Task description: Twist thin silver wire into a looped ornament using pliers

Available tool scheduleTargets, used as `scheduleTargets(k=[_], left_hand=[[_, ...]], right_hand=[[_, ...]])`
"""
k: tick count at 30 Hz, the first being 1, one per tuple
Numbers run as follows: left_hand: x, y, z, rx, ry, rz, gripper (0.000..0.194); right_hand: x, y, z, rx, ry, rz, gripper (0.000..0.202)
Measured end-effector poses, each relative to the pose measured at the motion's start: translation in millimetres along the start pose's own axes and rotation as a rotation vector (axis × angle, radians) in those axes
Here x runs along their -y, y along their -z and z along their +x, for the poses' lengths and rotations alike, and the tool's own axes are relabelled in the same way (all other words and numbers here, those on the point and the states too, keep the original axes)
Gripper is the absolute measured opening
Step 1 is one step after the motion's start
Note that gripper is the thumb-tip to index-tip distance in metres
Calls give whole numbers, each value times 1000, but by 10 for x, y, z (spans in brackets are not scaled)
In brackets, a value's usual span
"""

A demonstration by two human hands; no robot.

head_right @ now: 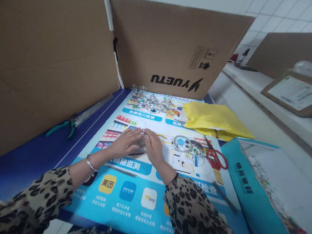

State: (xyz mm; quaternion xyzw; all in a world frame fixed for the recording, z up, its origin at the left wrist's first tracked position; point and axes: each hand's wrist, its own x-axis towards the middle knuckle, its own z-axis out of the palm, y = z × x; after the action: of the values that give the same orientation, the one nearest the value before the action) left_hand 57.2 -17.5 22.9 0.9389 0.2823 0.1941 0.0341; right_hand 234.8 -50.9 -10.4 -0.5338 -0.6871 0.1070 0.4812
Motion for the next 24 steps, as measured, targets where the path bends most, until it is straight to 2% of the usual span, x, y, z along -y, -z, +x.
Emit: scheduleTargets(k=[2,5,7,9,10,12,15,18,20,24], left_hand=[[139,46,-46,-123,88,-24,47],[414,73,-169,-503,375,-233,42],[568,69,-264,-634,521,-322,43],[648,56,-339,-665,578,-347,43],[655,48,-363,-643,568,-335,43],[603,24,-387,-527,480,-269,43],[421,-40,-388,-247,292,-109,45],[249,-142,-409,17,216,46,49],[191,-211,-440,72,193,48,50],[195,-280,-500,88,207,62,54]], right_hand=[[-3,-4,-7,0,-4,-23,37],[-13,-3,-10,-8,-10,-53,39],[-11,-4,-6,-1,-6,-80,41],[12,-18,1,27,12,-112,42],[33,-35,4,52,27,-130,42],[91,-87,3,113,66,-165,43],[181,-200,-17,249,119,-313,49],[219,-299,-55,430,135,-521,52],[210,-337,-82,503,136,-578,53],[173,-349,-117,527,134,-618,54]])
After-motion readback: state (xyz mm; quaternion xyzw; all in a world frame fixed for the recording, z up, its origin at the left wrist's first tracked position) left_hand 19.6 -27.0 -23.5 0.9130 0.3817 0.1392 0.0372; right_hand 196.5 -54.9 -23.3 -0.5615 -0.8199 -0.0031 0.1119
